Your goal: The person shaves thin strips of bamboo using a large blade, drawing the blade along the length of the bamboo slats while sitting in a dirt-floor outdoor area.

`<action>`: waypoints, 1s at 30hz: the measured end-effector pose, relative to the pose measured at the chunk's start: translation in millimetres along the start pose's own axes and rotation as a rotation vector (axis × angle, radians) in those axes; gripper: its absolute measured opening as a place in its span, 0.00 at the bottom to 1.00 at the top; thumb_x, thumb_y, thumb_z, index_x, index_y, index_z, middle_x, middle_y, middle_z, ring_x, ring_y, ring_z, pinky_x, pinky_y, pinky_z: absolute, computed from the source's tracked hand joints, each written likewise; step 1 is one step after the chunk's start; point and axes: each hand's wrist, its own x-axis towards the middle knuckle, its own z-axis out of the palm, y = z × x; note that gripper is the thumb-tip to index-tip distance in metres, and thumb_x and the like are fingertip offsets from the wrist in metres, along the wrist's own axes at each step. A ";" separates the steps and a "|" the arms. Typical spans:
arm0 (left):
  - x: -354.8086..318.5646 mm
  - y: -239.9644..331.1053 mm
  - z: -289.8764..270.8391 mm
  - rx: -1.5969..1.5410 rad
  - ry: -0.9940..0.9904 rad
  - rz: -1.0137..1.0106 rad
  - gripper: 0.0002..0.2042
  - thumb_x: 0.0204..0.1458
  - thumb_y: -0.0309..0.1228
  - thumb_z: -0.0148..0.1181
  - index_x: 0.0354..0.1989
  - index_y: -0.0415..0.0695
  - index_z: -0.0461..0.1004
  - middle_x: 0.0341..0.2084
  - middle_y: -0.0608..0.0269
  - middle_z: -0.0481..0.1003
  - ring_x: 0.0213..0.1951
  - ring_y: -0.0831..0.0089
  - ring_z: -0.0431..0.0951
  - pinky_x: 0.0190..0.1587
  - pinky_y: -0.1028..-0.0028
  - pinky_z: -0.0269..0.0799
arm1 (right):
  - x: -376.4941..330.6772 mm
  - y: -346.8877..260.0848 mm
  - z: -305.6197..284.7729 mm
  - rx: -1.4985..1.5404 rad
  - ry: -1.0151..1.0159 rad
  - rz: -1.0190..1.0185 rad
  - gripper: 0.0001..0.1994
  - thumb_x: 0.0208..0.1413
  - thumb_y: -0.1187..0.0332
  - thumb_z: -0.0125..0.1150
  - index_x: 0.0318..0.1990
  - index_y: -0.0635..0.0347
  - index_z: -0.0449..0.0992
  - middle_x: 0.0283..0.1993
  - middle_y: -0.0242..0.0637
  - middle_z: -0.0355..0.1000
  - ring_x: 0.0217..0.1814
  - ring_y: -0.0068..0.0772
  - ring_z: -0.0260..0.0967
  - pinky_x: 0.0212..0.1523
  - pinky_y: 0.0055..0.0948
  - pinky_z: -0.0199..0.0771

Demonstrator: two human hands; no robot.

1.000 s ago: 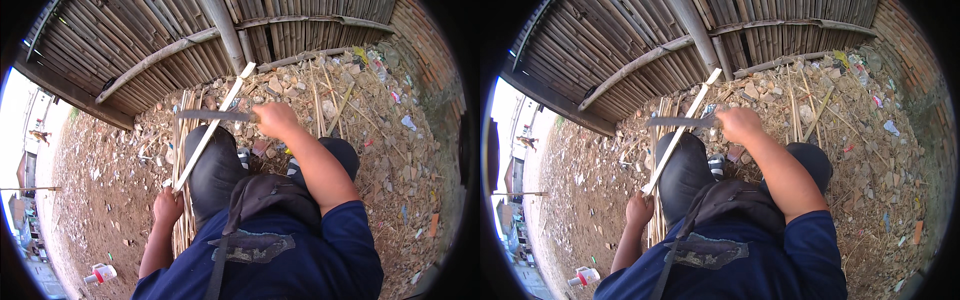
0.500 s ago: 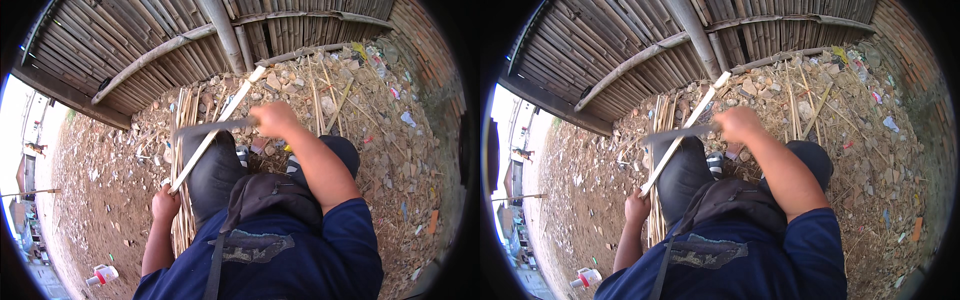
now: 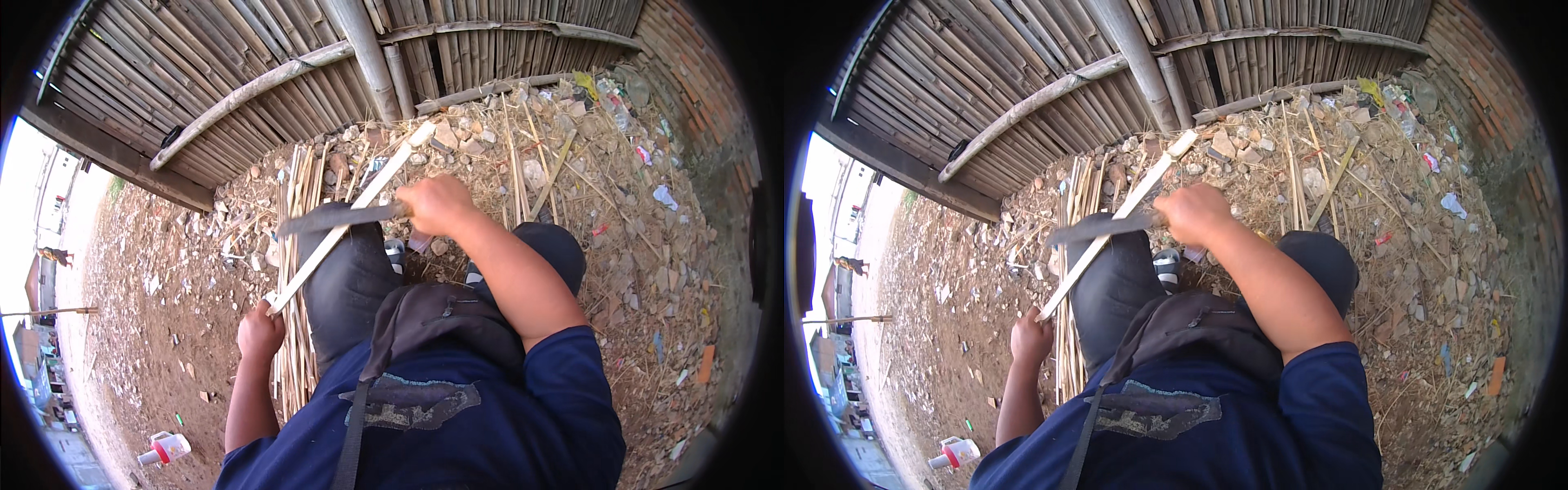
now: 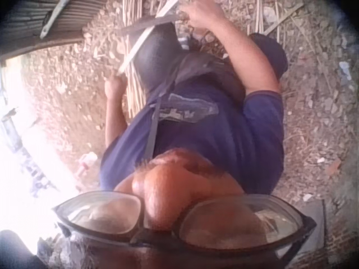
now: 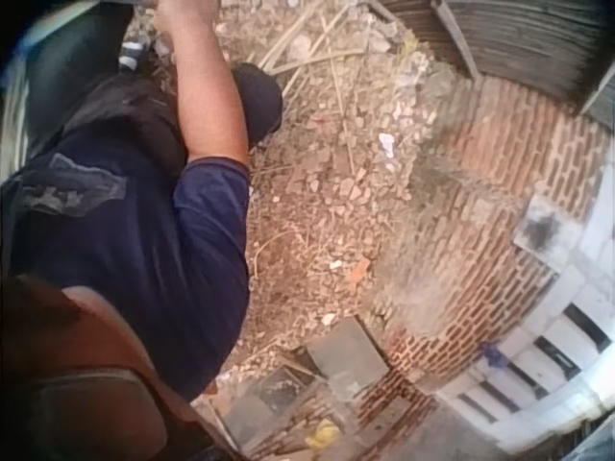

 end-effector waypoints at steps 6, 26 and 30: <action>6.6 -12.2 -3.5 0.015 0.002 0.028 0.09 0.54 0.35 0.58 0.38 0.42 0.71 0.27 0.40 0.79 0.32 0.39 0.81 0.37 0.45 0.77 | 12.3 60.4 12.3 0.098 0.063 0.425 0.14 0.50 0.68 0.62 0.46 0.54 0.79 0.41 0.46 0.81 0.44 0.50 0.80 0.46 0.49 0.80; 3.5 -15.1 -3.6 0.049 -0.038 -0.019 0.10 0.53 0.34 0.58 0.40 0.43 0.72 0.27 0.41 0.80 0.32 0.41 0.81 0.38 0.46 0.77 | 14.5 63.7 11.0 0.020 0.104 0.459 0.16 0.52 0.66 0.65 0.49 0.52 0.78 0.40 0.46 0.81 0.46 0.50 0.80 0.49 0.48 0.80; 2.3 -24.0 3.4 0.026 0.008 -0.007 0.10 0.52 0.34 0.58 0.39 0.42 0.72 0.26 0.41 0.79 0.31 0.41 0.81 0.37 0.46 0.78 | 7.3 53.8 4.9 0.102 0.107 0.387 0.18 0.51 0.63 0.68 0.51 0.52 0.77 0.42 0.45 0.80 0.47 0.51 0.80 0.49 0.48 0.80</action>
